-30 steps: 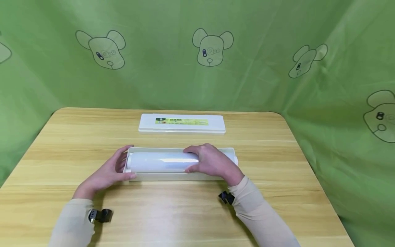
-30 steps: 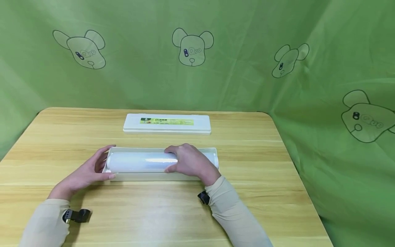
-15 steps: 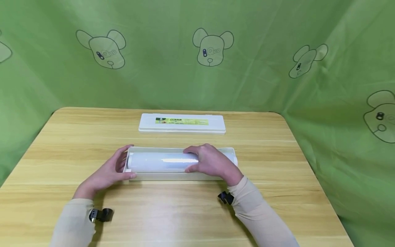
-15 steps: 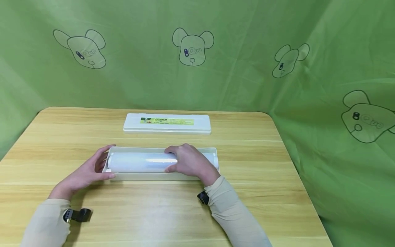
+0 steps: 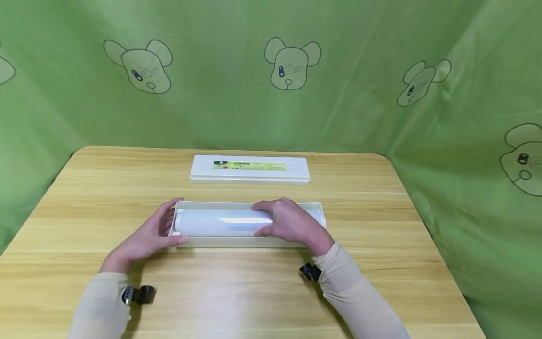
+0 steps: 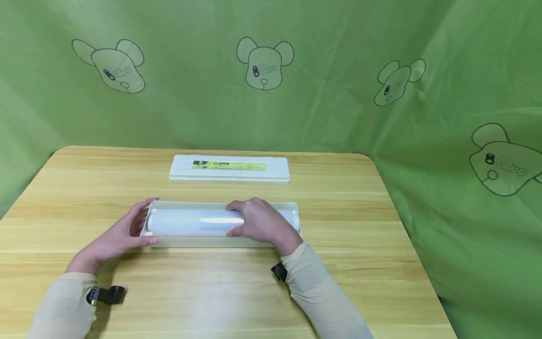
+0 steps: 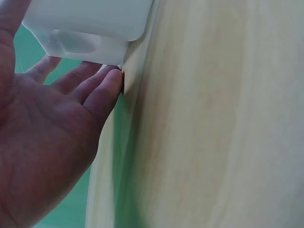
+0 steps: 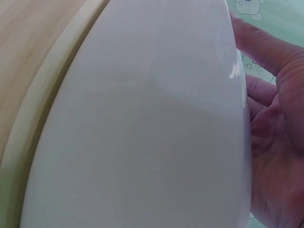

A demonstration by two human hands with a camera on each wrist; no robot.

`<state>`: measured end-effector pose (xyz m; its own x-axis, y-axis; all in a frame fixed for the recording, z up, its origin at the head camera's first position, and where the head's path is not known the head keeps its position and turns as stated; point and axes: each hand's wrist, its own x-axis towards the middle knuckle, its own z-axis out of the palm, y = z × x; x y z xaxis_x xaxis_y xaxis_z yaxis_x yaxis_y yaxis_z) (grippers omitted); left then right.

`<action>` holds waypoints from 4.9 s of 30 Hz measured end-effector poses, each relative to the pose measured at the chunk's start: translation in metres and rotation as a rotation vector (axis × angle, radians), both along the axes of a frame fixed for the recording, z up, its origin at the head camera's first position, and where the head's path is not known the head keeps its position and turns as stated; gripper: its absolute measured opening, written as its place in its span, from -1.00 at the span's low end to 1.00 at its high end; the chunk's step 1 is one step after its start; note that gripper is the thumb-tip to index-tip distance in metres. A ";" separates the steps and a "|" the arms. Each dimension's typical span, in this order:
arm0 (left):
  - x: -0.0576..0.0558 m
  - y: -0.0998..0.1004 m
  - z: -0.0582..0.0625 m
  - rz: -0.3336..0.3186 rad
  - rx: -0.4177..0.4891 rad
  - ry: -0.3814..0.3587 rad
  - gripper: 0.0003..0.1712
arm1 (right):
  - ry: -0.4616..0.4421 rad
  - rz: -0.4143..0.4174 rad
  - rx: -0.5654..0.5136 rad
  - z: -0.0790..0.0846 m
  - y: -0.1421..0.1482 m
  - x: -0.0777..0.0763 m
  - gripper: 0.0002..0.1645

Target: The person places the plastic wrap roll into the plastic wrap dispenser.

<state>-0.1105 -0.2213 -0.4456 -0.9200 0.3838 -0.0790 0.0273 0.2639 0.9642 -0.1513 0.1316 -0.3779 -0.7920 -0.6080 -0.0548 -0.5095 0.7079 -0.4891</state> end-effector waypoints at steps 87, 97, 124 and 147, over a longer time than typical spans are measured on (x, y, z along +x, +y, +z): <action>-0.001 0.002 0.004 -0.023 0.005 -0.036 0.20 | -0.066 -0.247 -0.139 0.009 0.103 -0.079 0.06; -0.001 0.000 0.000 -0.029 0.035 -0.035 0.20 | -0.100 -0.246 -0.078 -0.009 0.109 -0.106 0.22; -0.001 0.000 0.001 -0.008 0.011 -0.042 0.19 | -0.184 -0.126 -0.002 -0.040 0.105 -0.163 0.47; -0.001 -0.002 0.001 -0.012 0.024 -0.047 0.18 | -0.050 -0.139 0.031 -0.051 0.106 -0.166 0.32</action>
